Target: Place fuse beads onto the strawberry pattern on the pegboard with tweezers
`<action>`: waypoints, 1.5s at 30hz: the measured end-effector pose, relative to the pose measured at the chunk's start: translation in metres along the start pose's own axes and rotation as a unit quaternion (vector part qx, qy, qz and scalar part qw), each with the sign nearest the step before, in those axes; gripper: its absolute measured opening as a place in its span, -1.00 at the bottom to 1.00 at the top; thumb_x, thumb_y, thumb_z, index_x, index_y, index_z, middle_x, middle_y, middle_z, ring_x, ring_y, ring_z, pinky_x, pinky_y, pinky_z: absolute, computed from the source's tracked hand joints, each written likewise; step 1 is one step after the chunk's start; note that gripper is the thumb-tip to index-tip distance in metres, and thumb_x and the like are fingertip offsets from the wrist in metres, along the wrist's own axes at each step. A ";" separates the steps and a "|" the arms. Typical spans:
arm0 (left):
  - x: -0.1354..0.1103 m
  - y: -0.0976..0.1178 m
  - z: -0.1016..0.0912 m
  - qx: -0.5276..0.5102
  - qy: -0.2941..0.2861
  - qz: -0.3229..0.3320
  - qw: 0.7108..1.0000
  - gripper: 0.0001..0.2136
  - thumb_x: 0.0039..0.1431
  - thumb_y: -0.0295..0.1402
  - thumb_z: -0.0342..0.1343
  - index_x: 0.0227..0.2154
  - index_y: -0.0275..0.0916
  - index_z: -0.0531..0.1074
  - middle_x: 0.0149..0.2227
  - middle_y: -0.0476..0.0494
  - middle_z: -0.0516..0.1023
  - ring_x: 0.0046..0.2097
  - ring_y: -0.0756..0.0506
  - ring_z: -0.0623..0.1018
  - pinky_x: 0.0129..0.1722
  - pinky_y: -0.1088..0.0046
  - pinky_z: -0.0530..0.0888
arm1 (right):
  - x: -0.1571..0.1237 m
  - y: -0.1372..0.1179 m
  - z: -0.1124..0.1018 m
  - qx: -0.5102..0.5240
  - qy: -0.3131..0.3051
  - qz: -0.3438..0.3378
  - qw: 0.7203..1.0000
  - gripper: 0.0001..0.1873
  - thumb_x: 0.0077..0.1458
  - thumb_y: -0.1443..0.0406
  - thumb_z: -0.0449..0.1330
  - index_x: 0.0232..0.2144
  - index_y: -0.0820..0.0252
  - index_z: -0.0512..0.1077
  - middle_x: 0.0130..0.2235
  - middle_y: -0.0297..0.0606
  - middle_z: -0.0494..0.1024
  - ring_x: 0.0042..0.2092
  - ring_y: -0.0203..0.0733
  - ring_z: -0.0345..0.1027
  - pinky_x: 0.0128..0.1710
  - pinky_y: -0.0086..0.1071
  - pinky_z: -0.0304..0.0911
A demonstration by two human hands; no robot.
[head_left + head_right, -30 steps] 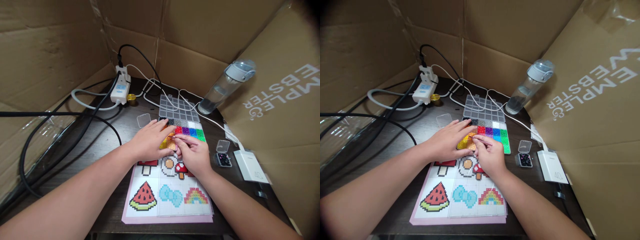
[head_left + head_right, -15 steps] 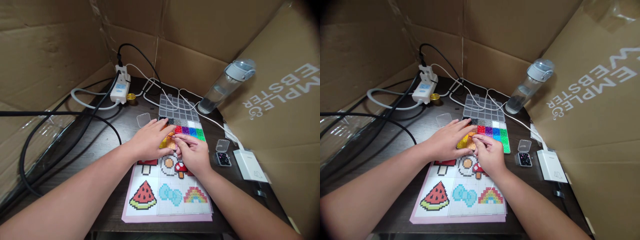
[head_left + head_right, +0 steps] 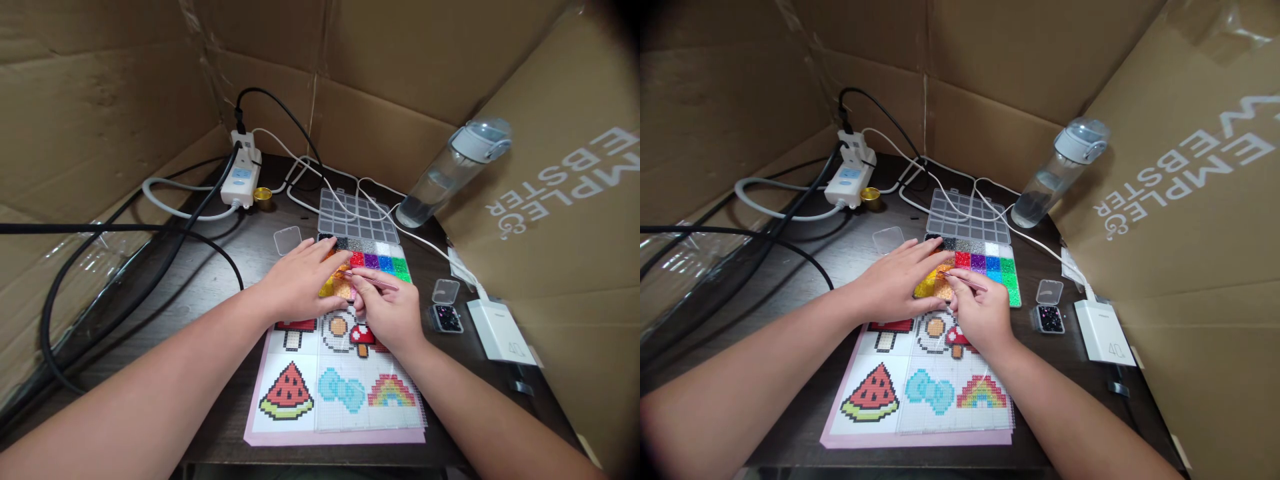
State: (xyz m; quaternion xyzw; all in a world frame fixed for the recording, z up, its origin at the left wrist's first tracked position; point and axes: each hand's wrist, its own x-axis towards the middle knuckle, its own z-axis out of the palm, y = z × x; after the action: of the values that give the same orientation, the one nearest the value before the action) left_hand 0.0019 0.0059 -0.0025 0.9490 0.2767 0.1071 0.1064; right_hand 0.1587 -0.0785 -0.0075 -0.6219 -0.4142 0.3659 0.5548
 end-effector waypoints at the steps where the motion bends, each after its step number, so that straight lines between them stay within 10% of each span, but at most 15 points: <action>1: 0.000 0.000 0.000 0.000 0.000 0.000 1.000 -0.28 0.16 0.06 0.08 0.28 -0.23 0.13 0.35 -0.47 0.13 0.38 -0.28 0.13 0.33 0.05 0.05 | 0.000 0.000 0.000 0.000 0.001 -0.002 1.000 -0.74 0.01 0.20 0.33 -0.29 0.27 0.61 -0.66 -0.37 0.46 -0.62 -0.33 0.29 -0.60 -0.42 0.31; 26: 0.000 0.000 -0.002 0.004 -0.009 -0.009 1.000 -0.28 0.16 0.06 0.07 0.28 -0.23 0.13 0.35 -0.46 0.12 0.38 -0.27 0.12 0.34 0.07 0.05 | -0.002 0.000 0.000 0.015 0.018 -0.020 1.000 -0.81 0.03 0.27 0.30 -0.31 0.30 0.61 -0.70 -0.41 0.43 -0.66 -0.40 0.24 -0.67 -0.52 0.23; 45: -0.001 -0.001 -0.002 0.008 -0.016 -0.007 1.000 -0.25 0.15 0.10 0.07 0.30 -0.21 0.11 0.37 -0.46 0.08 0.39 -0.28 0.11 0.34 0.05 0.04 | -0.050 -0.022 -0.036 -0.104 0.059 -0.266 0.956 -0.65 0.13 0.50 0.23 -0.08 0.07 0.59 -0.36 -0.31 0.61 -0.54 -0.37 0.39 -0.55 -0.38 0.41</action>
State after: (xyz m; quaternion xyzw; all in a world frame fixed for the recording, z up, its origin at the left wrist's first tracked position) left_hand 0.0004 0.0066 -0.0009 0.9493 0.2830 0.0892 0.1034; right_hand 0.1697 -0.1375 0.0186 -0.5640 -0.5670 0.1219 0.5878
